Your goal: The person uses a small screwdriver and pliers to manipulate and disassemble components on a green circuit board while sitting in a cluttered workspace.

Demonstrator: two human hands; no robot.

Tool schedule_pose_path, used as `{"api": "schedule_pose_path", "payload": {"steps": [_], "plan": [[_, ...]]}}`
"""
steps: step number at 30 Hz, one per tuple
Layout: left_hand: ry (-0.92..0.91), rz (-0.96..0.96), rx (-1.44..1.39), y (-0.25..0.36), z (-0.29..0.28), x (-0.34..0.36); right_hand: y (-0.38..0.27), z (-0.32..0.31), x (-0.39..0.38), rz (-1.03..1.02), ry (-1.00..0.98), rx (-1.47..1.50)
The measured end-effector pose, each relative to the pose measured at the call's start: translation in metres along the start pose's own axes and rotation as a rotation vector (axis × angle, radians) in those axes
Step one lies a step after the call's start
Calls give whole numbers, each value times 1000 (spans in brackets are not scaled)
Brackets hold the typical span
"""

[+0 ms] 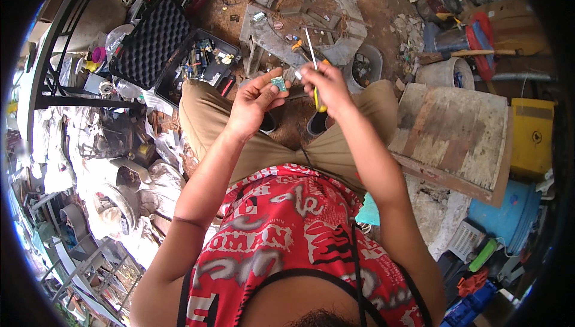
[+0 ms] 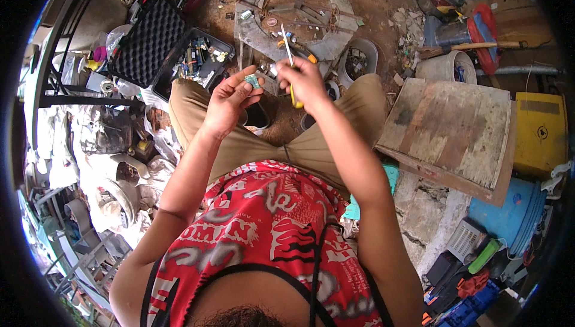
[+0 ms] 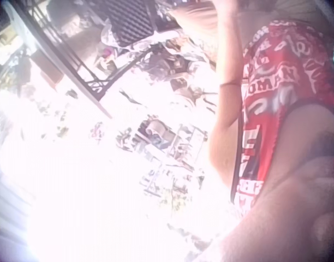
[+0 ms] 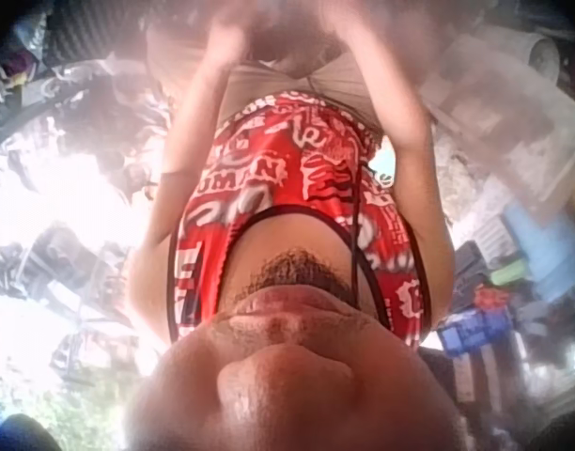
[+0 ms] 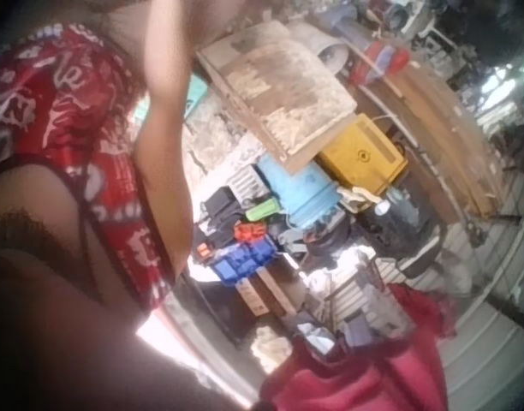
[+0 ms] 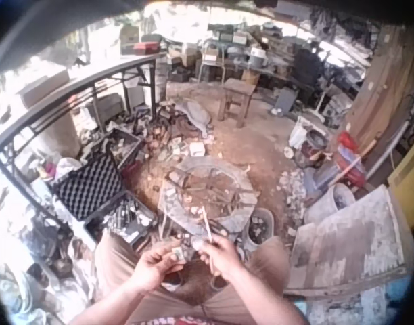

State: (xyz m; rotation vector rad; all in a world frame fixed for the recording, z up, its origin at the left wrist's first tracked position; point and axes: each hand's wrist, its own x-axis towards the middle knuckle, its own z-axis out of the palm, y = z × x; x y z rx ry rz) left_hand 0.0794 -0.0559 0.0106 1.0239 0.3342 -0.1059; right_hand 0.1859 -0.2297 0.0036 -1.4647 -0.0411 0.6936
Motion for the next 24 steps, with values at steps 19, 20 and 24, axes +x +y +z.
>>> {"api": "schedule_pose_path", "payload": {"steps": [19, 20, 24], "plan": [[204, -21, -36, -34, -18, 14, 6, -60, 60, -15, 249, 120], [205, -26, -12, -35, -16, 16, 14, -53, 40, 15, 211, 87], [87, -46, 86, -49, -5, 24, 36, -17, -29, 33, -17, -84]]}}
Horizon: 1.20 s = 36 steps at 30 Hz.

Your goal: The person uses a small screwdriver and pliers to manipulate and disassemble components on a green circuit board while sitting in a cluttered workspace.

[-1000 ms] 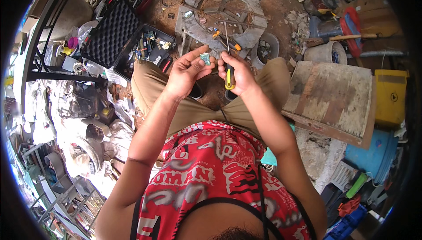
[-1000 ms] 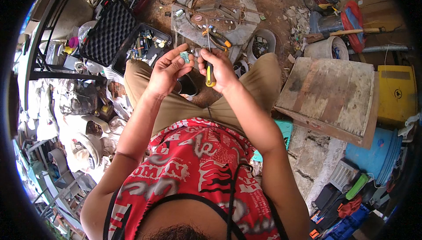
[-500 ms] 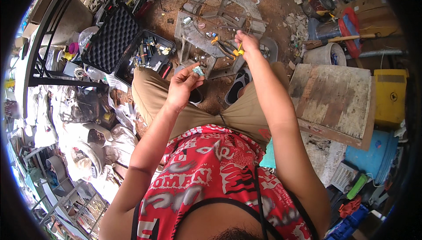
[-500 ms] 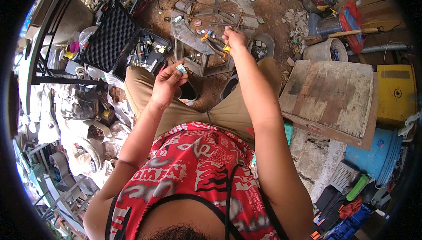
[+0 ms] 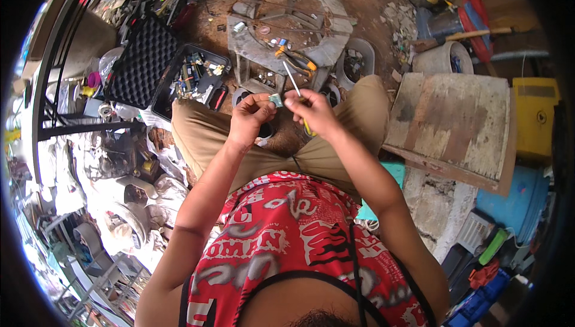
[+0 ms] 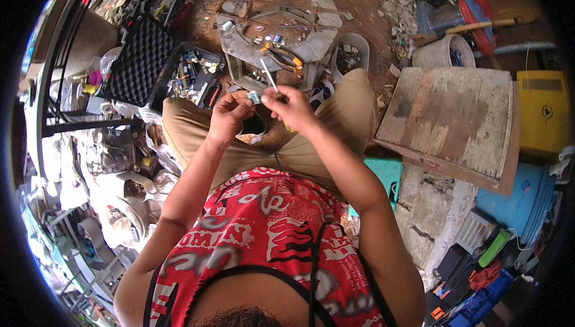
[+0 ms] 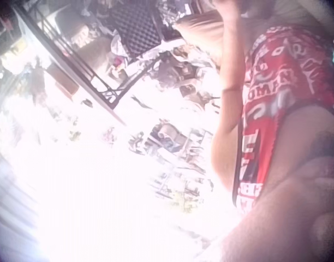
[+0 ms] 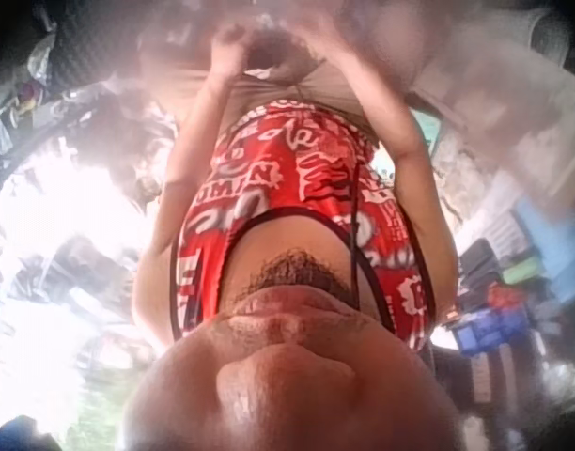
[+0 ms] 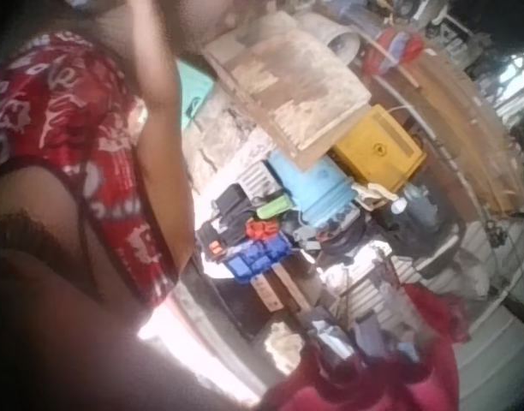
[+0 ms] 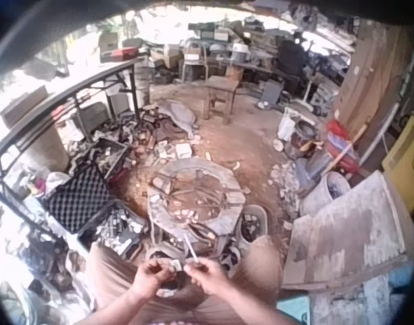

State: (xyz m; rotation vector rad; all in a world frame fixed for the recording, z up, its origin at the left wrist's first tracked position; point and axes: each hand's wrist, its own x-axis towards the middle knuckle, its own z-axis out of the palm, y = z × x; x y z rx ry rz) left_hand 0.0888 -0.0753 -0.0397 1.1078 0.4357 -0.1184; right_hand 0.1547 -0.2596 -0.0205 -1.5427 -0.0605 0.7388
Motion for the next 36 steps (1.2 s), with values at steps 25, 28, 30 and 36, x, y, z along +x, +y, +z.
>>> {"api": "schedule_pose_path", "payload": {"steps": [25, 28, 30, 36], "plan": [[322, 455, 1124, 79, -100, 189, -45, -205, 36, -190, 490, -218], [391, 500, 1362, 74, -112, 218, -47, -148, 56, -263, 239, -462], [351, 506, 1450, 72, -105, 222, -38, -109, 69, -374, 124, -499], [325, 409, 1519, 74, -87, 222, -14, -76, 88, -209, 66, -523]]}}
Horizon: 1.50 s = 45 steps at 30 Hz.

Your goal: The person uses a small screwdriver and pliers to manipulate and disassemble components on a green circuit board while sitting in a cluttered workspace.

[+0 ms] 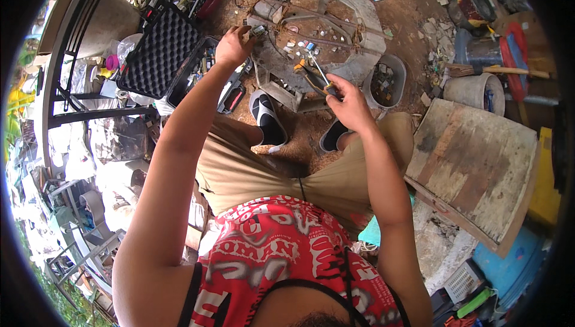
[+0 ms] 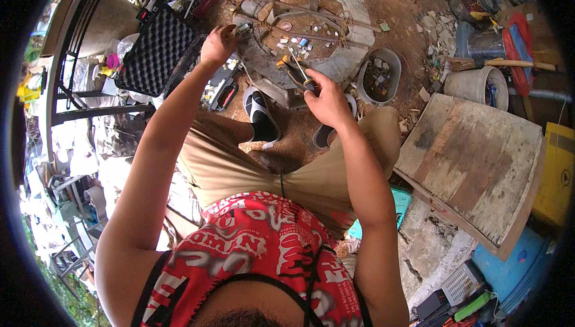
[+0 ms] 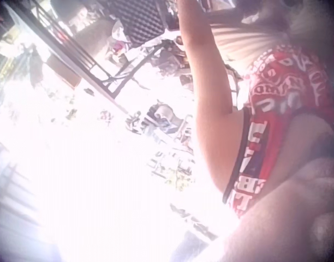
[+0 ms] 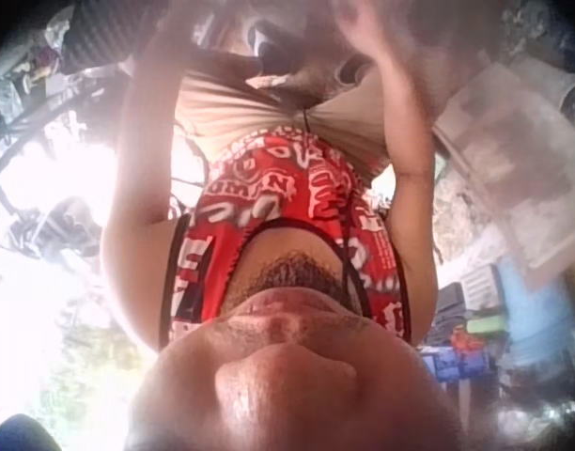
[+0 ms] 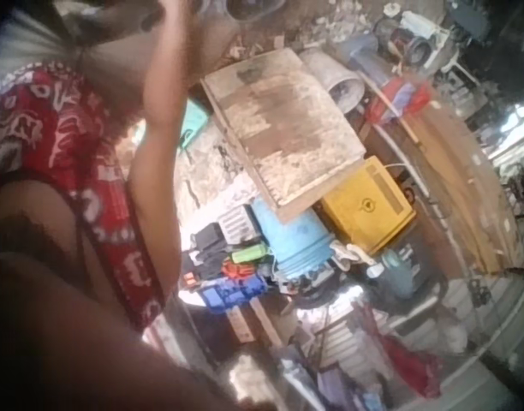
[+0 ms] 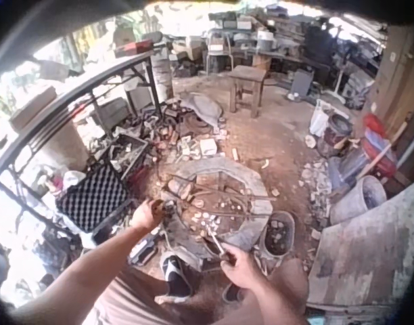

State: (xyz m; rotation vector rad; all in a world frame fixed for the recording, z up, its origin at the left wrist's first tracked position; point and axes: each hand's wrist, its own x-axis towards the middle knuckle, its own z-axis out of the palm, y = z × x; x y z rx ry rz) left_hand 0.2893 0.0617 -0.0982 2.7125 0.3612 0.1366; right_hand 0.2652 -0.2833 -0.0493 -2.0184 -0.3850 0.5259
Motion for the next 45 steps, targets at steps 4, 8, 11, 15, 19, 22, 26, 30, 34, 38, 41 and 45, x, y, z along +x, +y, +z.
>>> {"api": "schedule_pose_path", "payload": {"steps": [4, 8, 11, 15, 19, 22, 26, 30, 34, 38, 41, 45], "plan": [[-49, -34, 92, 3, 4, 16, 17, 3, 8, 6, 62, -10], [-98, -149, -5, 8, 7, 22, 20, 6, 9, 14, 73, 43], [-41, -112, -12, -3, 13, 24, 19, 8, 9, 6, 81, 7], [82, -217, -232, -9, 17, 17, 14, 9, 11, -6, 96, 28], [200, -178, -294, 10, 14, -10, 21, 7, 15, 11, 131, 138], [268, -216, -307, 8, 17, -12, 27, 13, 20, 9, 139, 223], [271, -278, -384, -17, 30, 4, 33, 21, 22, -21, 148, 187], [84, -324, -199, -6, 27, 15, 23, 13, 17, 29, 131, 219], [186, -328, -237, -8, 30, 11, 22, 16, 18, -12, 152, 146], [263, -477, -382, -25, 28, 6, 17, 18, 18, -1, 145, 191], [205, -534, -1189, -52, 37, -4, 20, 26, 23, 8, 153, 286], [-145, -475, -1576, 12, -9, -32, 3, 18, 24, -35, 143, 236]]}}
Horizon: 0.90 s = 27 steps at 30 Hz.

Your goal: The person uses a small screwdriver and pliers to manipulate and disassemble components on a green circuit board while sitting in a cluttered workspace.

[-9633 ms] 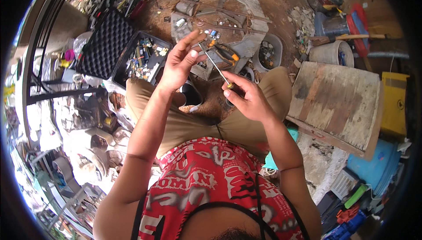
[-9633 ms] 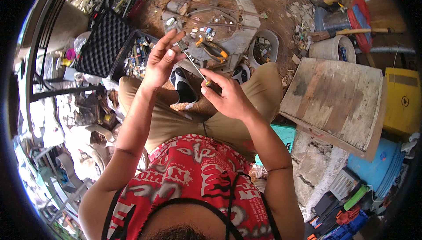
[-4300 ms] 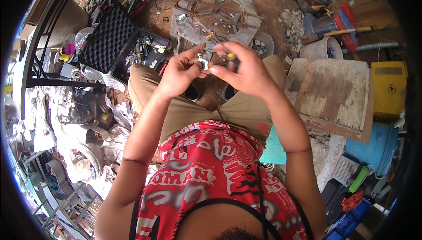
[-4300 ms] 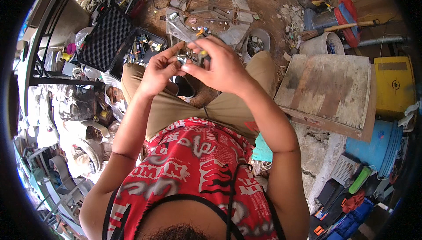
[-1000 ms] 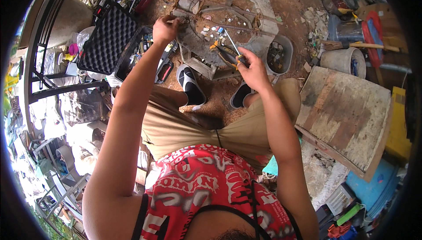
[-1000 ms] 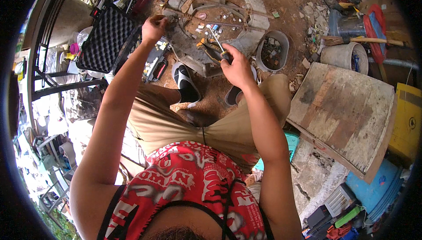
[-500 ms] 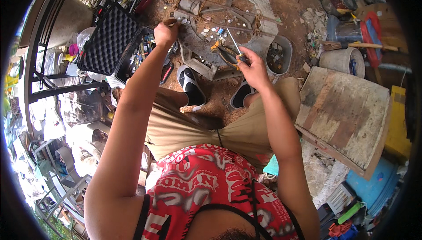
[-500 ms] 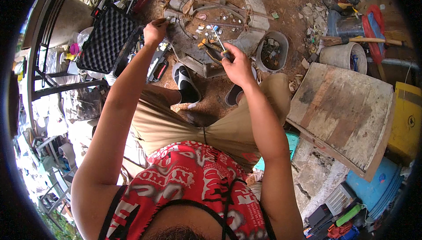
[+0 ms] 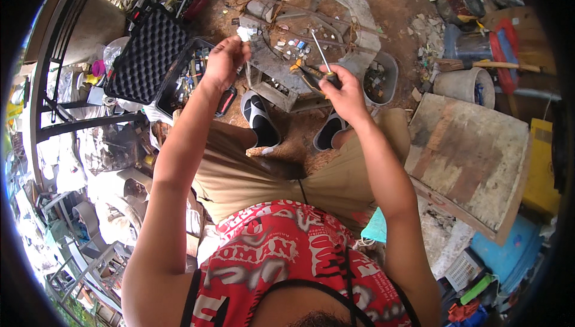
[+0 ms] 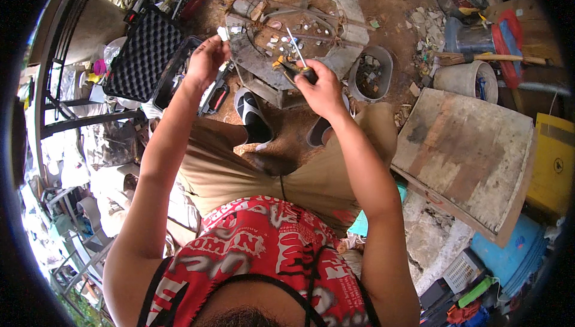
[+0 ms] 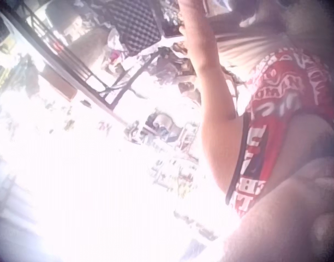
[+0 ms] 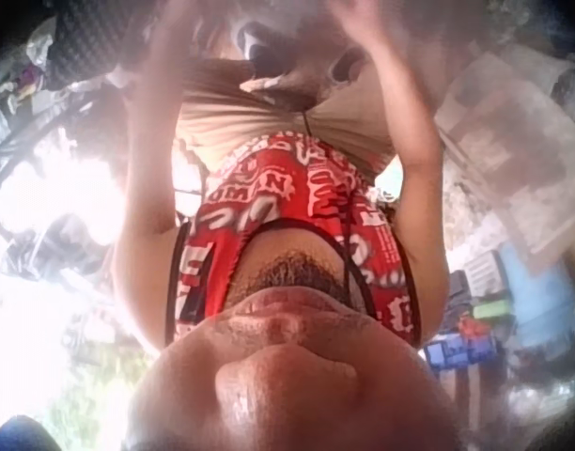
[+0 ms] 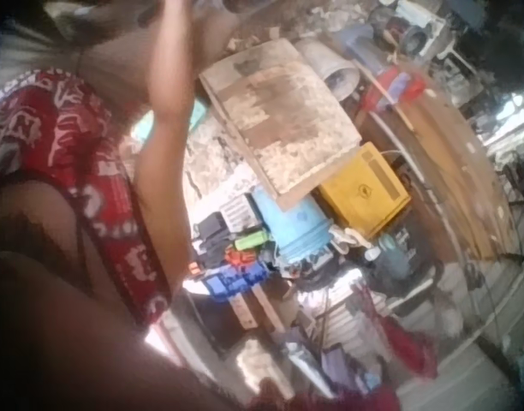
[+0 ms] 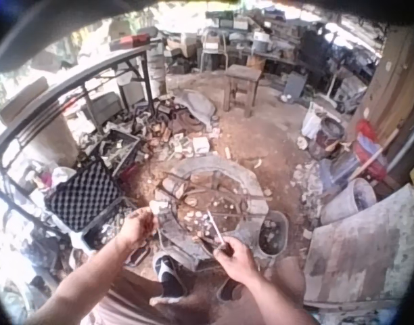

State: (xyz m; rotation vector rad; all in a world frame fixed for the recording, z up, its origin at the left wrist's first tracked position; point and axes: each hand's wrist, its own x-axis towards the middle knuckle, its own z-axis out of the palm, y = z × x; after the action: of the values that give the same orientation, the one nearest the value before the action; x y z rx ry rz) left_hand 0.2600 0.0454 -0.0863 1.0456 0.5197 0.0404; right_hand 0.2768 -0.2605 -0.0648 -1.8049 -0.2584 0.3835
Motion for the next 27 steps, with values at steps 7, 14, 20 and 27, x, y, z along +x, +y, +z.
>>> {"api": "schedule_pose_path", "payload": {"steps": [7, 14, 20, 27], "plan": [[-183, -35, 102, -26, 31, -42, -43, 52, 41, -244, -84, -121], [-284, 67, 255, -27, 20, -28, -34, 70, 57, 35, -201, 33], [-230, 650, 767, -32, 3, -21, -21, 86, 60, 26, -156, -30], [-69, 730, 915, -46, 1, -11, -7, 73, 59, -12, -207, -250]]}}
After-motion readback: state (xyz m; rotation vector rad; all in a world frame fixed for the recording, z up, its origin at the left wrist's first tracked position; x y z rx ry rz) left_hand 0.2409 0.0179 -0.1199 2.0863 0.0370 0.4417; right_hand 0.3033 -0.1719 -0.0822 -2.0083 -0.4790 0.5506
